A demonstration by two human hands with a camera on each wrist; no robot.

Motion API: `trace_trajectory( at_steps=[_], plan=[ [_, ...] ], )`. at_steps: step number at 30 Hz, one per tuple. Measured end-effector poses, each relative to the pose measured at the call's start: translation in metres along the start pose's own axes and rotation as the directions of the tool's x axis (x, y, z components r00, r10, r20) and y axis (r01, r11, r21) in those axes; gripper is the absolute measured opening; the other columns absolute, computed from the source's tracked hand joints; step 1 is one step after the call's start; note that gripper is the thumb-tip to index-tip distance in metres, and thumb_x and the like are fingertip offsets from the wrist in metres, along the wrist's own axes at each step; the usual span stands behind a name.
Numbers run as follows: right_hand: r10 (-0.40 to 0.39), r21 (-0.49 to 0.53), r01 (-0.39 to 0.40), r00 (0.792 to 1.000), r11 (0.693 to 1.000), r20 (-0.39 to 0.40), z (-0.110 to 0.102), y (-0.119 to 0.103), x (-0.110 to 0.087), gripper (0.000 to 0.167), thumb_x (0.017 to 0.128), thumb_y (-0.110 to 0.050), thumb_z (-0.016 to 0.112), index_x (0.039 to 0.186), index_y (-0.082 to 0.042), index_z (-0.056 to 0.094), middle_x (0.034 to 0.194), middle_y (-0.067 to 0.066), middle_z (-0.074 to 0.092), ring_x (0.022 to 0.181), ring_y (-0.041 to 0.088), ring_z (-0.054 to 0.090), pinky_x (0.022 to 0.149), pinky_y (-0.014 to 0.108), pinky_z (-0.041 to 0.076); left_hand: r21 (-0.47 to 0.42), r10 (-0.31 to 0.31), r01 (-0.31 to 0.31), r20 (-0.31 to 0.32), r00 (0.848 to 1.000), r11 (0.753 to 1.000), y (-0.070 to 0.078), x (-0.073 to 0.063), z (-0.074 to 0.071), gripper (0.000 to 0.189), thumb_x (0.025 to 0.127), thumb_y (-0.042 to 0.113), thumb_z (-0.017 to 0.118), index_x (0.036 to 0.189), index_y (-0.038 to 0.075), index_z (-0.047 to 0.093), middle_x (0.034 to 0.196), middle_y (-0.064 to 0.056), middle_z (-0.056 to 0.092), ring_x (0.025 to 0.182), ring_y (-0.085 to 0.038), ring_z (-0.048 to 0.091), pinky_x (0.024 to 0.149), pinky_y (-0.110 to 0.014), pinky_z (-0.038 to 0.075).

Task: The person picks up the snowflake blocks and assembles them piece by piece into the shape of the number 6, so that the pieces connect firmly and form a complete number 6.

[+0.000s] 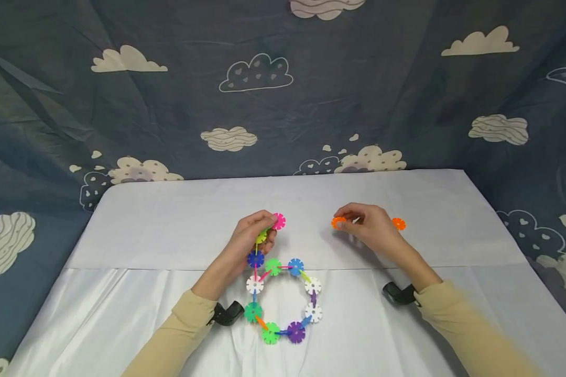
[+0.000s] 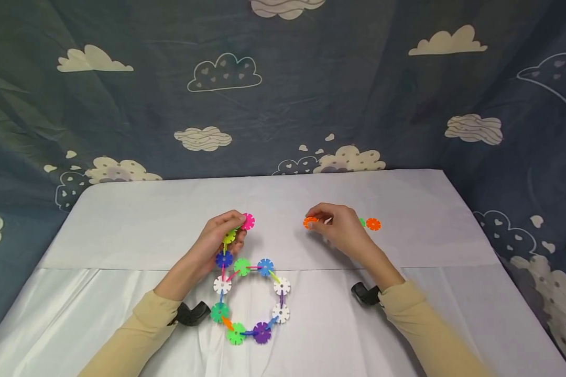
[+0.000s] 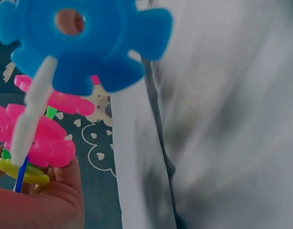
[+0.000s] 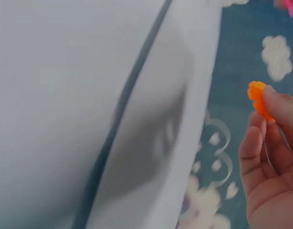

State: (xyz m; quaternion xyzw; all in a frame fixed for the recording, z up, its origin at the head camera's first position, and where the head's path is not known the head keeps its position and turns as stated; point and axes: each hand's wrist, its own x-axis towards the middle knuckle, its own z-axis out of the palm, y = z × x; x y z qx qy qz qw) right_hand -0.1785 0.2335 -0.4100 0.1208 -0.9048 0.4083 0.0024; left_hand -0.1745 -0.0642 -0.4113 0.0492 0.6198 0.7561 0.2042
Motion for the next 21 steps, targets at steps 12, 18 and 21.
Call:
trace_trajectory(
  at_steps=[12, 18, 21],
  plan=[
    [-0.128, 0.305, 0.142, 0.990, 0.942, -0.064, 0.036, -0.052, 0.002, 0.022, 0.090, -0.007, 0.072, 0.111, -0.013, 0.068, 0.097, 0.001, 0.069, 0.080, 0.034, 0.066, 0.072, 0.041, 0.057, -0.029, 0.019, -0.018, 0.016, 1.000, 0.999, 0.005, 0.004, 0.011, 0.018, 0.100, 0.024, 0.057, 0.098, 0.007, 0.053, 0.070, -0.005, 0.047, 0.050, -0.014, 0.040, 0.045, -0.022, 0.035],
    [-0.125, 0.369, 0.158, 0.986, 0.916, -0.112, 0.049, -0.059, 0.005, 0.014, 0.089, -0.005, 0.072, 0.101, -0.008, 0.066, 0.091, 0.005, 0.071, 0.081, 0.032, 0.069, 0.074, 0.040, 0.058, -0.082, 0.010, -0.011, -0.014, 1.000, 0.997, 0.004, 0.005, 0.015, 0.020, 0.100, 0.027, 0.058, 0.097, 0.007, 0.053, 0.071, -0.005, 0.048, 0.049, -0.014, 0.039, 0.046, -0.023, 0.035],
    [-0.135, 0.373, 0.169, 0.984, 0.912, -0.116, 0.052, -0.059, 0.006, 0.012, 0.089, -0.006, 0.072, 0.099, -0.009, 0.066, 0.091, 0.004, 0.071, 0.083, 0.033, 0.069, 0.074, 0.032, 0.057, -0.086, 0.012, -0.016, -0.040, 0.999, 0.996, 0.003, 0.005, 0.018, 0.020, 0.101, 0.027, 0.057, 0.097, 0.007, 0.054, 0.070, -0.005, 0.049, 0.049, -0.014, 0.040, 0.046, -0.023, 0.036]
  ],
)
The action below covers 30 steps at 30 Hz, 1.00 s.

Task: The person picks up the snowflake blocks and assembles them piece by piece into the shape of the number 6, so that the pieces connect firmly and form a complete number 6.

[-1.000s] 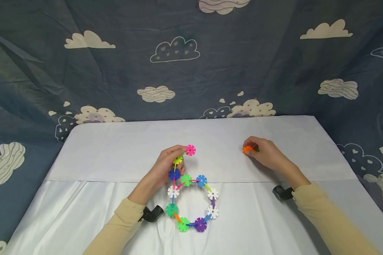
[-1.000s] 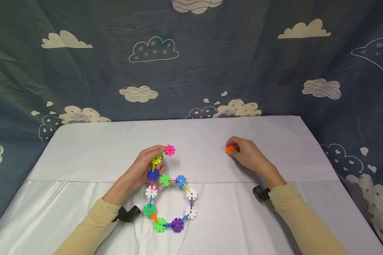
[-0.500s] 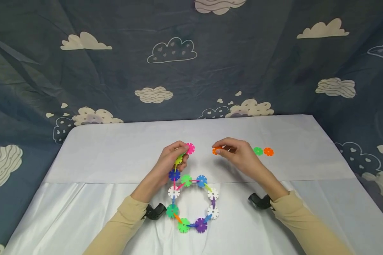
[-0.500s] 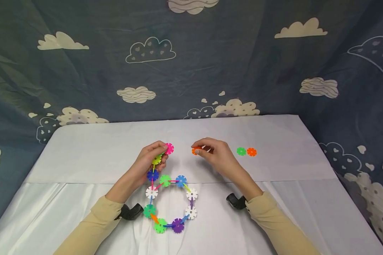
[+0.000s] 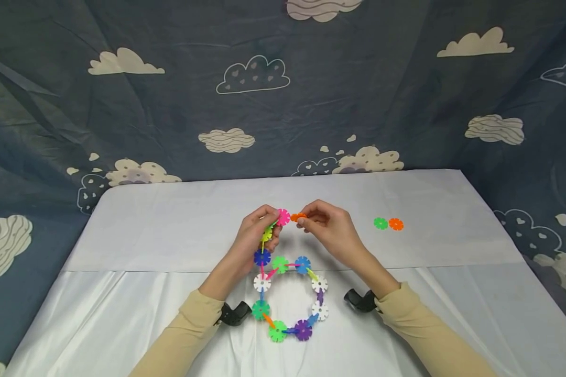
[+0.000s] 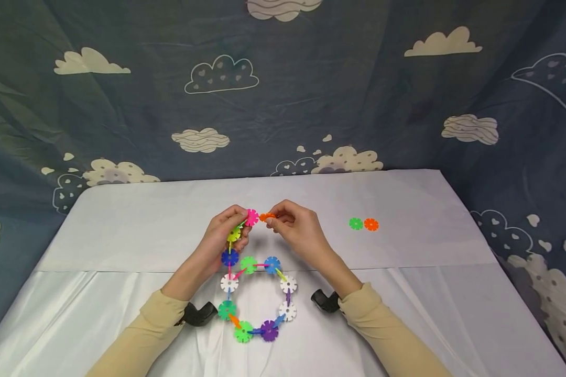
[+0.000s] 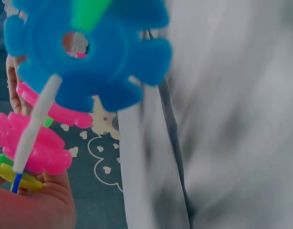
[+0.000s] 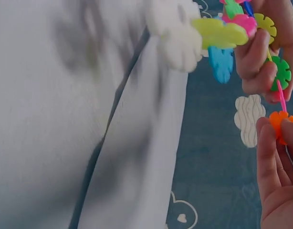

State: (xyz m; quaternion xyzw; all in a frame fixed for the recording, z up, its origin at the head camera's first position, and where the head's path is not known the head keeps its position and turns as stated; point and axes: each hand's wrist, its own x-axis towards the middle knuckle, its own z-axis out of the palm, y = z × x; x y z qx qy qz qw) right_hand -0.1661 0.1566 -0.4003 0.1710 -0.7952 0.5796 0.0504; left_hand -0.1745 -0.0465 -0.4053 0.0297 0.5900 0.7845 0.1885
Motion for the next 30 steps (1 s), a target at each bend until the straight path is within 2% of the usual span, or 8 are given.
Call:
trace_trajectory(
  at_steps=[7, 13, 17, 20, 25, 30],
  plan=[
    [-0.009, 0.065, 0.008, 1.000, 0.998, 0.010, 0.0036, 0.0014, 0.0019, 0.010, 0.089, -0.003, 0.072, 0.096, -0.007, 0.067, 0.094, 0.006, 0.071, 0.087, 0.037, 0.069, 0.076, 0.031, 0.057, -0.016, 0.021, -0.021, -0.043, 0.999, 1.000, -0.0010, 0.0009, 0.0031, 0.015, 0.102, 0.024, 0.054, 0.100, 0.009, 0.053, 0.069, -0.004, 0.049, 0.047, -0.013, 0.042, 0.045, -0.023, 0.037],
    [-0.029, 0.128, 0.029, 1.000, 0.991, 0.000, 0.0042, 0.0052, 0.0045, 0.009, 0.090, -0.001, 0.069, 0.098, -0.002, 0.066, 0.095, 0.012, 0.070, 0.087, 0.028, 0.070, 0.077, 0.033, 0.057, -0.039, 0.050, -0.051, -0.035, 0.998, 0.998, -0.0006, 0.0015, 0.0054, 0.015, 0.102, 0.023, 0.053, 0.098, 0.009, 0.051, 0.069, -0.004, 0.048, 0.047, -0.013, 0.040, 0.045, -0.023, 0.036],
    [-0.030, 0.163, 0.028, 1.000, 0.986, 0.006, 0.0045, 0.0070, 0.0058, 0.009, 0.091, -0.002, 0.068, 0.100, -0.002, 0.066, 0.098, 0.012, 0.069, 0.091, 0.036, 0.068, 0.080, 0.034, 0.057, -0.042, 0.055, -0.056, -0.030, 0.998, 0.998, -0.0014, 0.0029, 0.0060, 0.013, 0.102, 0.021, 0.053, 0.095, 0.009, 0.050, 0.068, -0.004, 0.047, 0.047, -0.013, 0.039, 0.045, -0.023, 0.035],
    [-0.032, 0.128, 0.031, 0.999, 0.991, 0.006, 0.0052, 0.0071, 0.0063, 0.009, 0.090, -0.003, 0.070, 0.098, -0.005, 0.067, 0.099, 0.008, 0.069, 0.093, 0.036, 0.068, 0.081, 0.032, 0.056, -0.042, 0.049, -0.050, -0.022, 0.999, 0.998, -0.0030, 0.0040, 0.0062, 0.013, 0.102, 0.020, 0.052, 0.093, 0.010, 0.048, 0.068, -0.004, 0.046, 0.048, -0.013, 0.038, 0.044, -0.022, 0.034],
    [-0.076, 0.053, 0.076, 0.997, 0.996, -0.009, 0.0065, 0.0061, 0.0071, 0.008, 0.088, -0.003, 0.072, 0.094, -0.007, 0.068, 0.098, 0.004, 0.070, 0.090, 0.022, 0.070, 0.081, 0.030, 0.056, -0.029, 0.060, -0.061, -0.004, 0.998, 0.998, -0.0050, 0.0059, 0.0067, 0.014, 0.103, 0.020, 0.048, 0.092, 0.010, 0.046, 0.068, -0.003, 0.044, 0.046, -0.012, 0.036, 0.044, -0.023, 0.033],
    [-0.102, 0.018, 0.102, 0.995, 0.995, -0.006, 0.0075, 0.0065, 0.0089, 0.006, 0.088, -0.004, 0.073, 0.091, -0.006, 0.069, 0.097, 0.005, 0.071, 0.087, 0.023, 0.069, 0.079, 0.030, 0.056, -0.035, 0.063, -0.063, 0.002, 0.998, 0.997, -0.0058, 0.0077, 0.0076, 0.015, 0.103, 0.019, 0.046, 0.092, 0.010, 0.044, 0.067, -0.003, 0.043, 0.045, -0.011, 0.034, 0.043, -0.023, 0.032]
  ],
)
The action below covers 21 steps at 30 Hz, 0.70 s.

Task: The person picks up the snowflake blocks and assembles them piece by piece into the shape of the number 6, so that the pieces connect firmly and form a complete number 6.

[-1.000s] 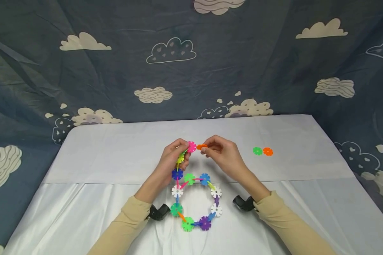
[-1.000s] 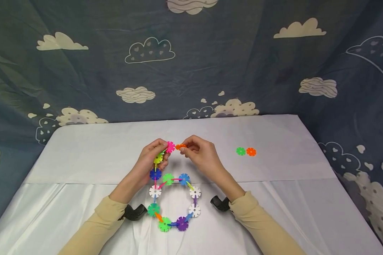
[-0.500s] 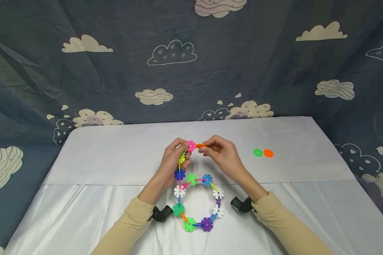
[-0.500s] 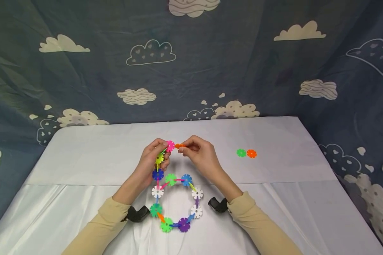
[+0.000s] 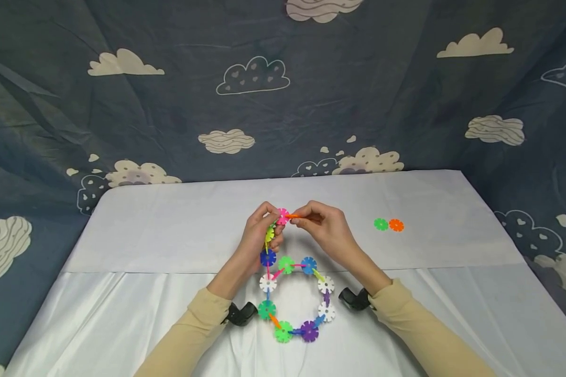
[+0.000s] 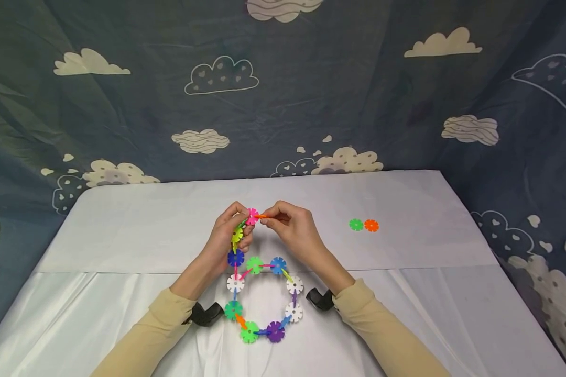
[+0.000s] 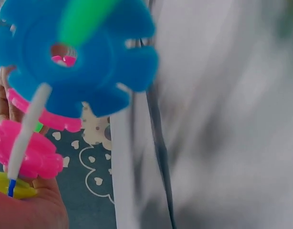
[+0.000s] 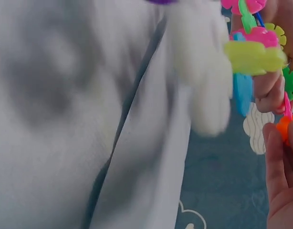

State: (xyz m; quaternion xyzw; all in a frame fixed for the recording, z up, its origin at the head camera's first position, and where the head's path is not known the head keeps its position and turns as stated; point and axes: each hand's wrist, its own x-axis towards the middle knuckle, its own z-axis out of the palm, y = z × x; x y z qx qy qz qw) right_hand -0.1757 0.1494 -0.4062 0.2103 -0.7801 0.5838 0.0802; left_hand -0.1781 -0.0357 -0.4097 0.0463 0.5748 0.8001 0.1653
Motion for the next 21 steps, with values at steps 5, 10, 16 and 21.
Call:
trace_trajectory(
  at_steps=[5, 10, 16, 21],
  plan=[
    [0.002, -0.057, -0.001, 1.000, 0.998, 0.023, 0.000, -0.005, 0.003, 0.007, 0.087, -0.002, 0.072, 0.092, -0.005, 0.069, 0.097, 0.004, 0.071, 0.089, 0.018, 0.069, 0.080, 0.027, 0.056, -0.012, -0.014, 0.014, 0.002, 1.000, 1.000, -0.002, 0.001, -0.002, 0.015, 0.104, 0.018, 0.046, 0.092, 0.009, 0.045, 0.067, -0.003, 0.044, 0.045, -0.012, 0.035, 0.043, -0.023, 0.032],
    [0.074, -0.098, -0.068, 0.995, 0.993, 0.064, -0.006, -0.003, 0.003, 0.011, 0.088, -0.005, 0.073, 0.098, -0.010, 0.072, 0.098, -0.001, 0.071, 0.090, 0.012, 0.068, 0.081, 0.026, 0.055, -0.015, -0.037, 0.038, 0.006, 0.999, 0.999, -0.004, 0.002, -0.006, 0.013, 0.102, 0.017, 0.049, 0.094, 0.008, 0.050, 0.068, -0.005, 0.050, 0.048, -0.013, 0.040, 0.044, -0.023, 0.035],
    [0.162, -0.209, -0.140, 0.983, 0.968, 0.090, -0.025, 0.006, -0.002, 0.020, 0.089, -0.014, 0.075, 0.108, -0.009, 0.072, 0.103, -0.001, 0.070, 0.092, 0.010, 0.066, 0.082, 0.027, 0.055, 0.093, -0.016, 0.018, -0.016, 1.000, 0.995, -0.005, 0.004, -0.010, 0.011, 0.096, 0.016, 0.058, 0.093, 0.006, 0.055, 0.074, -0.011, 0.059, 0.049, -0.016, 0.048, 0.044, -0.024, 0.039],
    [0.230, -0.305, -0.201, 0.971, 0.931, 0.061, -0.052, 0.015, -0.016, 0.021, 0.090, -0.012, 0.073, 0.111, -0.010, 0.071, 0.108, 0.005, 0.070, 0.097, 0.013, 0.064, 0.084, 0.032, 0.055, 0.153, -0.021, 0.030, -0.061, 0.998, 0.988, -0.006, 0.005, -0.013, 0.010, 0.094, 0.014, 0.061, 0.093, 0.006, 0.055, 0.081, -0.018, 0.060, 0.049, -0.017, 0.048, 0.044, -0.025, 0.039]
  ],
)
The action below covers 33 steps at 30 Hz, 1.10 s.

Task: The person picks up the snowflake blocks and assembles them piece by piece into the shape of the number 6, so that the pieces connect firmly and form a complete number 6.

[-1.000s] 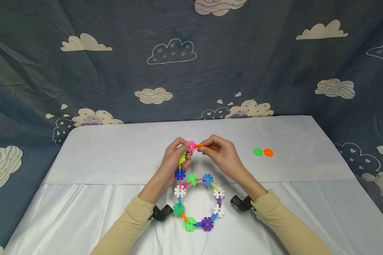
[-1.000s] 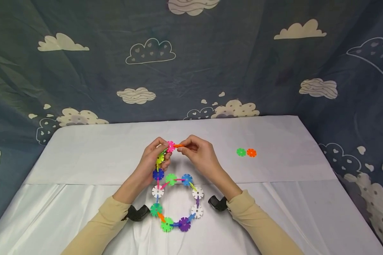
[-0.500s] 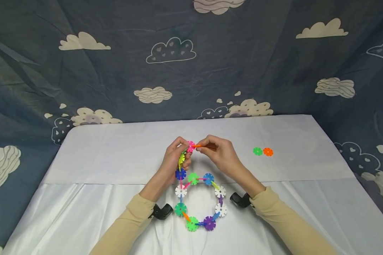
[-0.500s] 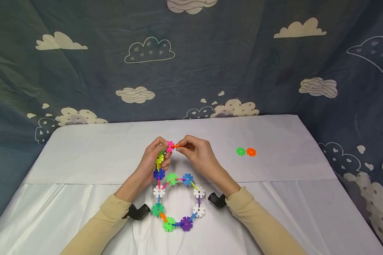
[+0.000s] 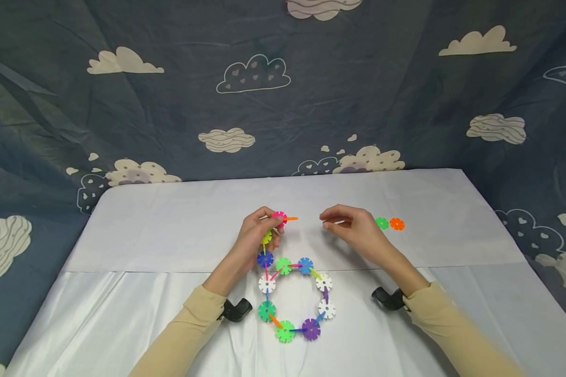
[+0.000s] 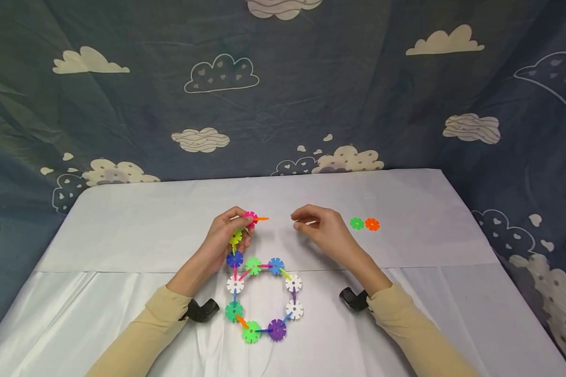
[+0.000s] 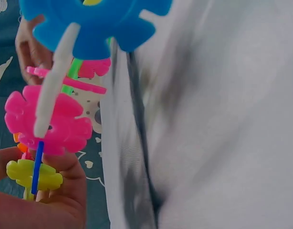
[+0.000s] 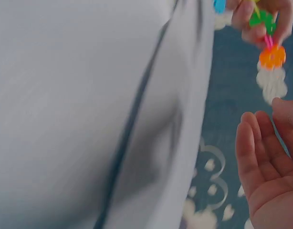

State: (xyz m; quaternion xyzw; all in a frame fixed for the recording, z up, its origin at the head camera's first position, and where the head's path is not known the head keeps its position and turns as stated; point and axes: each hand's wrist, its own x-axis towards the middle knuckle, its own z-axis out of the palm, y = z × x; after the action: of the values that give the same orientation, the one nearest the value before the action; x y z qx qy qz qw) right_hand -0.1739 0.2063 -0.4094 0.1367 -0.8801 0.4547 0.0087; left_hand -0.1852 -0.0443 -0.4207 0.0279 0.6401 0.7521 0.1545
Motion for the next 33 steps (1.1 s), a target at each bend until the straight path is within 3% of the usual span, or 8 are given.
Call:
trace_trajectory(
  at_steps=[3, 11, 17, 22, 28, 33],
  plan=[
    [0.023, -0.050, -0.023, 1.000, 0.998, -0.005, -0.015, 0.012, -0.009, 0.021, 0.091, -0.010, 0.071, 0.112, -0.008, 0.071, 0.108, 0.004, 0.070, 0.098, 0.015, 0.064, 0.084, 0.035, 0.054, 0.007, -0.007, 0.007, -0.008, 1.000, 1.000, -0.001, 0.000, 0.001, 0.009, 0.094, 0.013, 0.060, 0.093, 0.005, 0.055, 0.082, -0.020, 0.060, 0.048, -0.017, 0.048, 0.044, -0.025, 0.038],
    [0.094, -0.213, -0.093, 0.996, 0.973, -0.003, -0.053, 0.043, -0.025, 0.024, 0.094, -0.009, 0.066, 0.119, -0.009, 0.068, 0.116, 0.006, 0.068, 0.103, 0.026, 0.061, 0.087, 0.046, 0.049, -0.014, -0.028, 0.028, 0.007, 1.000, 1.000, -0.002, 0.002, 0.002, 0.010, 0.095, 0.013, 0.060, 0.096, 0.005, 0.056, 0.078, -0.009, 0.061, 0.049, -0.016, 0.048, 0.044, -0.025, 0.037],
    [0.168, -0.298, -0.151, 0.985, 0.942, 0.035, -0.081, 0.070, -0.024, 0.032, 0.092, -0.002, 0.066, 0.123, -0.006, 0.065, 0.129, 0.019, 0.060, 0.121, 0.039, 0.051, 0.099, 0.057, 0.042, -0.033, -0.034, 0.034, 0.008, 0.999, 0.999, -0.003, 0.002, 0.001, 0.010, 0.095, 0.015, 0.060, 0.096, 0.005, 0.056, 0.077, -0.008, 0.060, 0.048, -0.015, 0.048, 0.044, -0.024, 0.038],
    [0.204, -0.350, -0.159, 0.974, 0.923, 0.096, -0.091, 0.085, -0.019, 0.039, 0.091, -0.001, 0.067, 0.129, -0.005, 0.062, 0.135, 0.023, 0.054, 0.127, 0.044, 0.043, 0.104, 0.062, 0.033, -0.031, -0.034, 0.034, 0.013, 0.999, 0.999, -0.004, 0.002, -0.001, 0.011, 0.096, 0.016, 0.058, 0.095, 0.005, 0.056, 0.078, -0.011, 0.060, 0.048, -0.015, 0.048, 0.044, -0.024, 0.040],
    [0.153, -0.382, -0.087, 0.977, 0.920, 0.147, -0.090, 0.090, -0.013, 0.037, 0.089, -0.002, 0.071, 0.125, -0.005, 0.064, 0.129, 0.023, 0.055, 0.121, 0.043, 0.047, 0.103, 0.062, 0.036, -0.036, -0.034, 0.034, 0.011, 0.999, 0.999, -0.006, 0.000, -0.002, 0.011, 0.096, 0.016, 0.058, 0.092, 0.005, 0.055, 0.079, -0.012, 0.059, 0.050, -0.016, 0.048, 0.045, -0.024, 0.039],
    [0.166, -0.385, -0.104, 0.977, 0.917, 0.132, -0.087, 0.086, -0.011, 0.029, 0.088, -0.003, 0.072, 0.115, -0.005, 0.062, 0.109, 0.016, 0.062, 0.100, 0.034, 0.053, 0.092, 0.054, 0.046, -0.052, -0.027, 0.028, 0.013, 1.000, 0.998, -0.005, 0.000, -0.002, 0.011, 0.096, 0.016, 0.059, 0.094, 0.006, 0.057, 0.076, -0.009, 0.060, 0.049, -0.016, 0.048, 0.044, -0.024, 0.039]
  ],
)
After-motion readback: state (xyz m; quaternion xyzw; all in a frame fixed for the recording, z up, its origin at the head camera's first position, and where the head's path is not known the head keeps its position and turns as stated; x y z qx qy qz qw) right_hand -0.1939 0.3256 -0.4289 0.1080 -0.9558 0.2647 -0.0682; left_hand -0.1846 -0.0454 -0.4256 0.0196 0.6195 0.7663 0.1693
